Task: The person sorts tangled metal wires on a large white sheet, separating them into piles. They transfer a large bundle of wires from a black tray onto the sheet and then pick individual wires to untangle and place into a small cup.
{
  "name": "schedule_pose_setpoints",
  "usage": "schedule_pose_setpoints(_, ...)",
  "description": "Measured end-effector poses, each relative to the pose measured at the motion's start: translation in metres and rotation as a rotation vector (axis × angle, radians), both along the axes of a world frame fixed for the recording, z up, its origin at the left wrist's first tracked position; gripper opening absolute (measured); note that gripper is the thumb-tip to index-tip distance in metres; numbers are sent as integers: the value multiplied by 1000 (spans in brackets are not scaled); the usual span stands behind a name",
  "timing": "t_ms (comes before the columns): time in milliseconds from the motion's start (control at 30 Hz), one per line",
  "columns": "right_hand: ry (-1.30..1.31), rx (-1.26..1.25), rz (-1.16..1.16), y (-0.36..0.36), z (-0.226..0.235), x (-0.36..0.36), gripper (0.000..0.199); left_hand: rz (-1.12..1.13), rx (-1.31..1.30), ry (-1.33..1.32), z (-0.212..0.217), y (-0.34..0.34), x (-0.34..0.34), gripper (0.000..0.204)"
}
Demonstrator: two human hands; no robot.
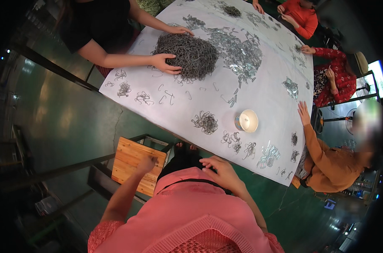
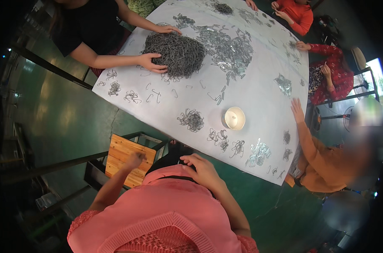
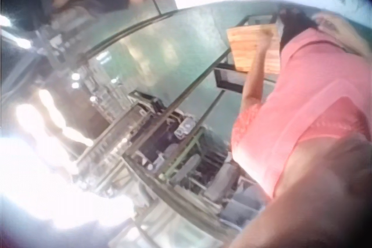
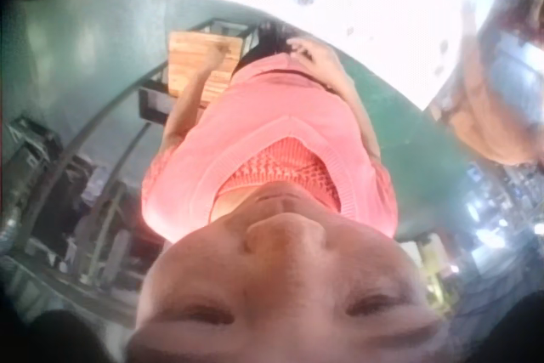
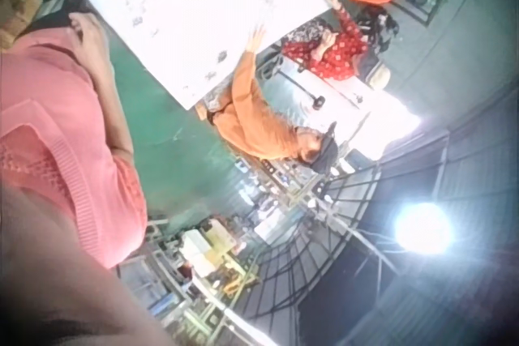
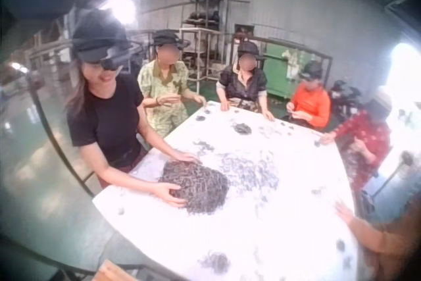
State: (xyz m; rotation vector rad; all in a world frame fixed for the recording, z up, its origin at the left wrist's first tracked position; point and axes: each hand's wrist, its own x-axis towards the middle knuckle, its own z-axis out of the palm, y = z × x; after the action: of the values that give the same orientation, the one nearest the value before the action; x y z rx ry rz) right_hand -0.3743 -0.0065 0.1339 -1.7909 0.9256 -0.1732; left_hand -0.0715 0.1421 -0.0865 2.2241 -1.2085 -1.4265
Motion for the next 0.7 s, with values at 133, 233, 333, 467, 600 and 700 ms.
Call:
schedule_pose_setpoints(133,-42,240,-105,17,-70,-18,28,-289,-85,-224,6,-96,-20,42)
schedule_pose_setpoints(233,22,332,-130,19,-124,-26,27,-373,208,-248,-4,-130,-73,48)
schedule_pose_setpoints(333,163,350,-81,19,-184,-37,27,-709,256,-230,-21,-132,-119,50)
schedule_pose_setpoints(467,98,519,-131,25,-249,-47,36,-610,115,-58,-113,-114,-157,49)
schedule_pose_setpoints(600,-70,192,-298,44,-300,-43,50,-540,-192,13,-205,-97,-187,47)
schedule_pose_setpoints(700,-128,761,-520,35,-282,-34,48,-653,41,-11,-157,-115,-210,46)
